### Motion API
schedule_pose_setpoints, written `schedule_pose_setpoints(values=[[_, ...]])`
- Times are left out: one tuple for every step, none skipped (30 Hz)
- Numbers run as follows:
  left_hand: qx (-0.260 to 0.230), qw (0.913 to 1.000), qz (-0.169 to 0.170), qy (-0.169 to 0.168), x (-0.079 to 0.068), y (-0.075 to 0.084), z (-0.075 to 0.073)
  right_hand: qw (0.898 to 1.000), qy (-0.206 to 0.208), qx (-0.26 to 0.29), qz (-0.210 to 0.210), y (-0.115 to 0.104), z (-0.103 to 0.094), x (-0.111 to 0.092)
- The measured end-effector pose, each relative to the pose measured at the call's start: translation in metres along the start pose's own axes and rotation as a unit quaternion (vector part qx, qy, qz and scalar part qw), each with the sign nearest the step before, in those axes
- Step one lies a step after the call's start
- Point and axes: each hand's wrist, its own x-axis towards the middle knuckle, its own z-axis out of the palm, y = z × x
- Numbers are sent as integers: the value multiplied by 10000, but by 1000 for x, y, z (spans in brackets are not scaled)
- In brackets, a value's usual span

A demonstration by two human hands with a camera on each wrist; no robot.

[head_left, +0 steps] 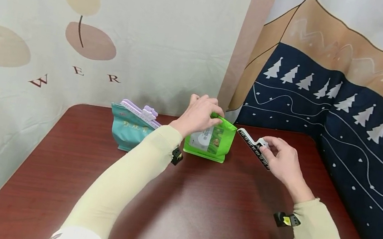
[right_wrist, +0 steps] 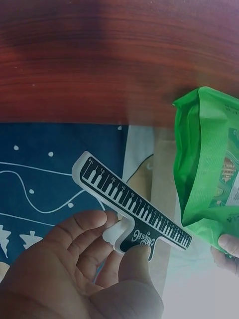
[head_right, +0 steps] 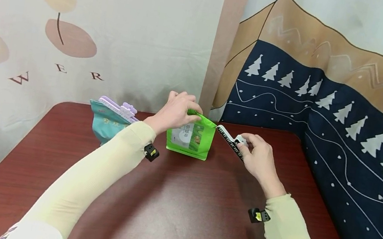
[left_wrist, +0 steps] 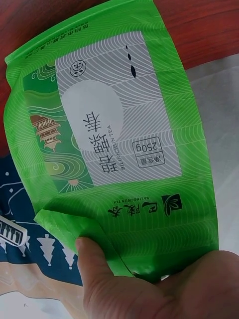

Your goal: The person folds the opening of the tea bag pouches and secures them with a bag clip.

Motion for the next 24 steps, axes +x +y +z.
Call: schedule_pose_setpoints(values=[[1,10000,12,2,0,0,0,10000,-5,-3,5,-1,0,1],[-1,10000,21,-1,0,0,0,10000,-6,10,4,-2,0,1],[-2,10000,27,-9,0,0,0,10000,-5,27,1,-2,0,2],[-6,10000,34,-11,0,0,0,10000,17,32,-20,-3,0,2],[-11,10000,36,-14,0,0,0,10000,42,36,-45,-3,-1,3],[-12,10000,38,-18,1,0,0,9999,75,31,-75,-3,-1,4],[-17,10000,39,-18,1,0,0,9999,102,43,-99,-4,-1,5],[-24,10000,35,-16,1,0,-1,9998,127,43,-117,-4,-1,6],[-28,10000,29,-15,1,0,-1,9998,145,33,-133,-3,-2,7],[-31,10000,23,-11,1,0,-1,9998,162,22,-147,-3,-2,8],[-36,10000,22,-12,1,0,-1,9997,168,16,-155,-3,-2,9],[-41,10000,17,-16,1,0,-1,9997,167,13,-157,-4,-1,9],[-42,10000,13,-19,1,0,-1,9998,163,8,-150,-4,-1,10],[-38,10000,10,-25,1,0,-1,9998,160,2,-150,-4,-1,11],[-32,10000,11,-32,1,0,-1,9998,158,-12,-157,-4,-1,11],[-28,10000,12,-38,1,0,-1,9997,159,-19,-164,-4,-1,12],[-29,10000,8,-44,1,0,-1,9997,165,-29,-174,-4,-1,12],[-26,10000,4,-48,1,0,-1,9997,168,-34,-180,-4,-1,13],[-16,10000,6,-45,1,0,-1,9996,179,-46,-204,-4,-1,14],[-7,10000,10,-47,1,0,-1,9995,196,-62,-242,-4,0,14],[6,10000,15,-44,1,0,-2,9994,210,-77,-274,-4,0,15],[16,10000,20,-43,1,0,-2,9993,225,-86,-296,-4,0,15],[30,10000,29,-43,1,1,-2,9992,236,-100,-318,-4,0,16],[44,10000,40,-43,1,1,-2,9991,244,-106,-342,-4,0,16]])
